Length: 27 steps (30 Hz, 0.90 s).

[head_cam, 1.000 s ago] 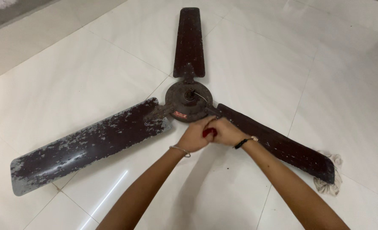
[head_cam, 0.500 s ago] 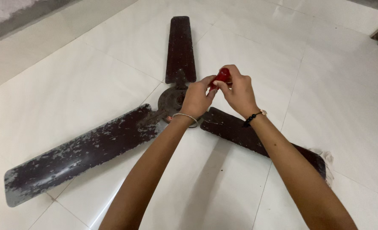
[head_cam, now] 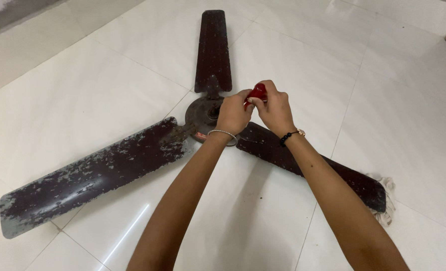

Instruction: The person uses a red-handled screwdriver to remove screws from the central hub of a ceiling fan lying on a tiled floor. They detach each blade one by one and set them aside, leaving the hub and detached blades on the floor.

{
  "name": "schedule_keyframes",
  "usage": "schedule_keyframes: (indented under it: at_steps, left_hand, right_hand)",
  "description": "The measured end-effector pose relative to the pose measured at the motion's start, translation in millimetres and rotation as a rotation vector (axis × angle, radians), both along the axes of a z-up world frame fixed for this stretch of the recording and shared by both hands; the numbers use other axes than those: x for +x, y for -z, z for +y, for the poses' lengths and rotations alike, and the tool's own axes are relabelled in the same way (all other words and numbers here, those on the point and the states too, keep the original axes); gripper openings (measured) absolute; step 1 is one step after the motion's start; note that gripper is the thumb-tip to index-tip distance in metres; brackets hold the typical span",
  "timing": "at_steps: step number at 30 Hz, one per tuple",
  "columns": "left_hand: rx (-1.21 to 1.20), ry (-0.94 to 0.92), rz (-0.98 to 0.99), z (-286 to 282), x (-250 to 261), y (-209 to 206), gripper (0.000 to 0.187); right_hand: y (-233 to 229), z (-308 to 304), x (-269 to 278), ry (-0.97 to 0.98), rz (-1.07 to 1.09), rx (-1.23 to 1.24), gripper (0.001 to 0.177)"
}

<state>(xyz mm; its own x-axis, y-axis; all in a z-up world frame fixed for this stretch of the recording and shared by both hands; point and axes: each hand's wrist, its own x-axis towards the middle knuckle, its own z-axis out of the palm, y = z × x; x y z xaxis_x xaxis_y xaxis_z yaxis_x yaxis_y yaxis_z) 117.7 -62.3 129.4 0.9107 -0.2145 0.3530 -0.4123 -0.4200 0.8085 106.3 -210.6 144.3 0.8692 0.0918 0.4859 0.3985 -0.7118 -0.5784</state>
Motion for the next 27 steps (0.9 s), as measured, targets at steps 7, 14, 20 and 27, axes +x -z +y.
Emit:
schedule_keyframes:
  at_steps: [7, 14, 20, 27]
  left_hand:
    - [0.001, 0.011, 0.037, -1.8, 1.0, -2.9, 0.041]
    - [0.013, 0.005, 0.050, -1.8, 3.0, -4.1, 0.041]
    - [0.001, 0.002, 0.013, -0.9, 3.8, 2.4, 0.040]
    - [-0.018, 0.009, 0.025, -1.2, 4.4, 4.5, 0.039]
  right_hand:
    - [0.2, 1.2, 2.0, 0.034, 0.018, -0.026, 0.032]
    - [-1.3, -0.2, 0.1, 0.009, -0.003, 0.005, 0.030]
    - [-1.5, 0.4, 0.6, -0.022, -0.008, -0.021, 0.030]
    - [-0.5, -2.3, -1.4, -0.029, -0.033, -0.019, 0.031]
